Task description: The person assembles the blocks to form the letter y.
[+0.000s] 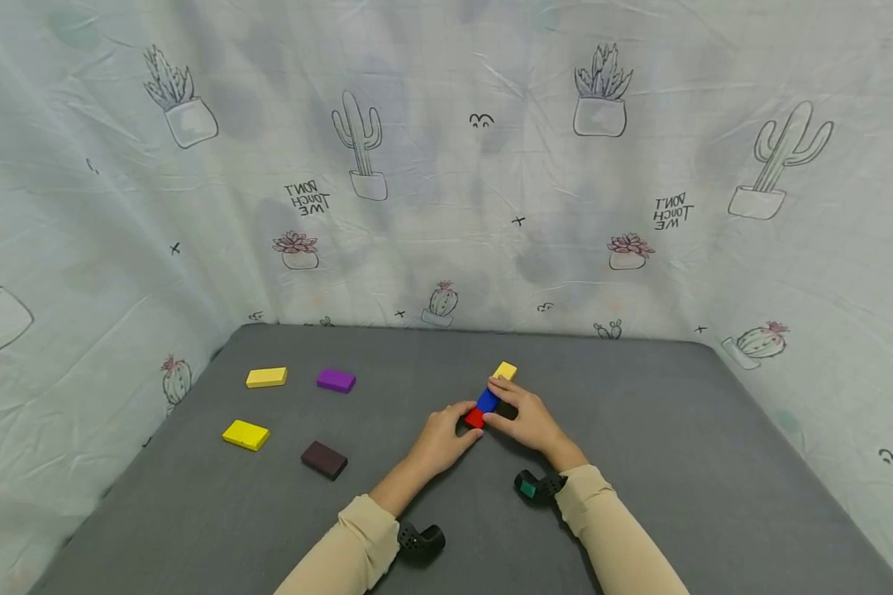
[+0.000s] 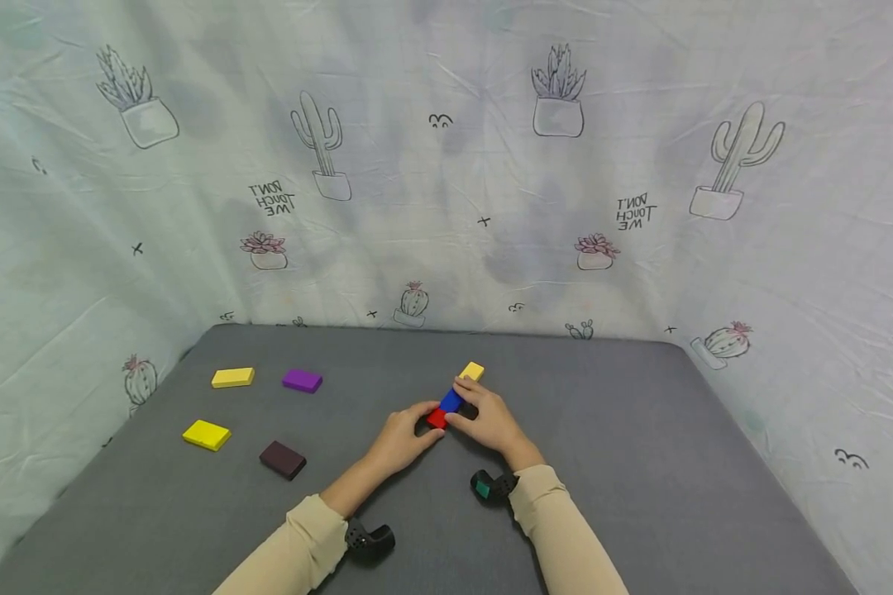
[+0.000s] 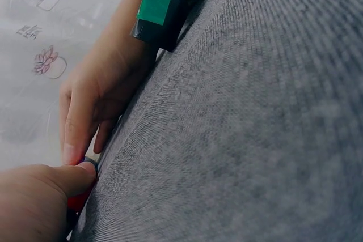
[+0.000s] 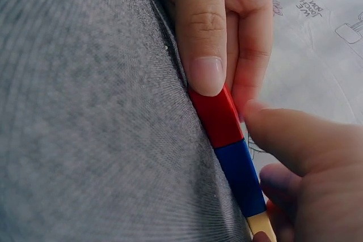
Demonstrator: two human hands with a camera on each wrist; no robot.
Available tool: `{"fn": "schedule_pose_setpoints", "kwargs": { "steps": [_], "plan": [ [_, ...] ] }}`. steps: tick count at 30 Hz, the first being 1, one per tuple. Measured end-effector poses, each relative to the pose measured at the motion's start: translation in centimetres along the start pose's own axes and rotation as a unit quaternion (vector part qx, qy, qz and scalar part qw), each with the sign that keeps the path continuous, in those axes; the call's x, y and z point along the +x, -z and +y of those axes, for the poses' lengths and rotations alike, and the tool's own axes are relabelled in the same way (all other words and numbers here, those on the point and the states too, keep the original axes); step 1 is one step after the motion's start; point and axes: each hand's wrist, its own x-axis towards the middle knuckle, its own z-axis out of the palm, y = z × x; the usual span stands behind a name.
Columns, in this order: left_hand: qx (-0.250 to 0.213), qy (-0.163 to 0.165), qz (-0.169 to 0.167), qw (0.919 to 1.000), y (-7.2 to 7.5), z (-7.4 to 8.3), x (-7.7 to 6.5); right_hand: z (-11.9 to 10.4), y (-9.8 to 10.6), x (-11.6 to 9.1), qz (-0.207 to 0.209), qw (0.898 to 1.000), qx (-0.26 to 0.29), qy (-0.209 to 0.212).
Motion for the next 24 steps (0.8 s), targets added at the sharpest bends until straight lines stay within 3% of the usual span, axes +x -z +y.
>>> {"fn": "schedule_pose_setpoints", "kwargs": {
  "steps": [8,24],
  "plan": [
    [0.007,-0.013,0.007,0.9999,-0.1,-0.1,0.0,-0.5,0.1,-0.1,0.030,0.999,0.010,-0.031],
    [0.016,-0.005,-0.004,0.9998,0.1,0.2,-0.4,-1.1,-0.5,-0.1,0.001,0.997,-0.024,-0.072]
  ]
}}
